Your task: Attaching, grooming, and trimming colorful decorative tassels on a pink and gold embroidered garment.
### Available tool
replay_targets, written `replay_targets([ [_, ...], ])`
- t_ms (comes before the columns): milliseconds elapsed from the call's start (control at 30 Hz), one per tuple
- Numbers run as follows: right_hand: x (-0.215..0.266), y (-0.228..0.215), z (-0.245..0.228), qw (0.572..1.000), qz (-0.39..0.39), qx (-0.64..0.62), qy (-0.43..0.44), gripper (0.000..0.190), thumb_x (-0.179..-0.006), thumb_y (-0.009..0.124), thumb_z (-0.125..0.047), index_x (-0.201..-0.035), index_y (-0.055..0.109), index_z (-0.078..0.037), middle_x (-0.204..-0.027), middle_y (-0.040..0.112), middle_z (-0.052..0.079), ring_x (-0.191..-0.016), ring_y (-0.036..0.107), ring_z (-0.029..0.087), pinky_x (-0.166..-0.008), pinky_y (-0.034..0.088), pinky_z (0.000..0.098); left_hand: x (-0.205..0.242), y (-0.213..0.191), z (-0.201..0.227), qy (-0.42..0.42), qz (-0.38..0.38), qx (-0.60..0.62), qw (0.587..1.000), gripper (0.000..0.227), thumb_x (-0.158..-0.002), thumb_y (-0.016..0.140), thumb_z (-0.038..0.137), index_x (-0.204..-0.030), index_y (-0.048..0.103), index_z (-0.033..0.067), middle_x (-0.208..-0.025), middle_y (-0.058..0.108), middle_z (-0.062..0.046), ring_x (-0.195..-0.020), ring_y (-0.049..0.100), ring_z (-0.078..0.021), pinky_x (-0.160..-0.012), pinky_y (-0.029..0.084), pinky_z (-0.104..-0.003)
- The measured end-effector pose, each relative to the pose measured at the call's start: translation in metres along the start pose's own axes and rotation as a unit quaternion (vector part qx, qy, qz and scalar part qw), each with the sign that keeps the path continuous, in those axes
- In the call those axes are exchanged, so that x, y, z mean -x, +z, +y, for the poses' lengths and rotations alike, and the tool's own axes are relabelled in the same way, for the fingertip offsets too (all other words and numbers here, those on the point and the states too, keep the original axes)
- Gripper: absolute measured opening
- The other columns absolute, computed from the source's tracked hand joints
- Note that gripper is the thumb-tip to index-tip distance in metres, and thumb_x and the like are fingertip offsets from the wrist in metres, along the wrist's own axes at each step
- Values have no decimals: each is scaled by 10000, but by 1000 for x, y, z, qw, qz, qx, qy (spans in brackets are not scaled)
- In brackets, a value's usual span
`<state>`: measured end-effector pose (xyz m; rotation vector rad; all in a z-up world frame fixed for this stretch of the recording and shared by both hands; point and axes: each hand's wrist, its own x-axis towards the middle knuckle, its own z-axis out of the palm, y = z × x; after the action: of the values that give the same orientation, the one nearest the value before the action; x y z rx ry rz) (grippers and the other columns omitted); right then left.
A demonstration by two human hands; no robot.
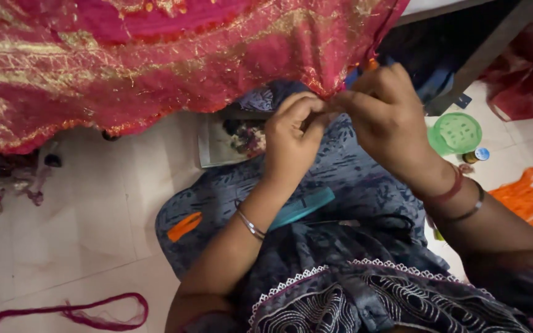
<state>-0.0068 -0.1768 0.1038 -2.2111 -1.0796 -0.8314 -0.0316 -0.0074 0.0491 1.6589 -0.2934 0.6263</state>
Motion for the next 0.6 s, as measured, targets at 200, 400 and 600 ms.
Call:
replay_targets([
  [200,5,14,0,983,-26,-170,65,246,-955,750,81,-1164,670,-24,-1098,668,89,-981,672,254,-810,534,342,6,-5,-17,-137,-8,118,983,64,-1000,714,63,-1049,697,26,-946,700,11,-852,620,-56,-789,519,-239],
  [400,-13,5,-10,991,0,-20,-130,303,-851,789,108,-1114,689,-4,-1066,669,102,-960,644,313,-829,542,386,7,1,-13,-141,4,111,984,97,-1007,688,95,-1022,622,26,-962,734,-42,-883,673,-92,-837,556,-270],
  [600,-10,11,3,997,-23,-9,-68,318,-803,753,95,-1109,707,22,-1034,662,171,-950,617,390,-850,509,418,10,2,2,99,28,-236,966,123,-993,631,27,-1115,614,22,-1040,687,-142,-1011,692,-244,-920,510,-326],
])
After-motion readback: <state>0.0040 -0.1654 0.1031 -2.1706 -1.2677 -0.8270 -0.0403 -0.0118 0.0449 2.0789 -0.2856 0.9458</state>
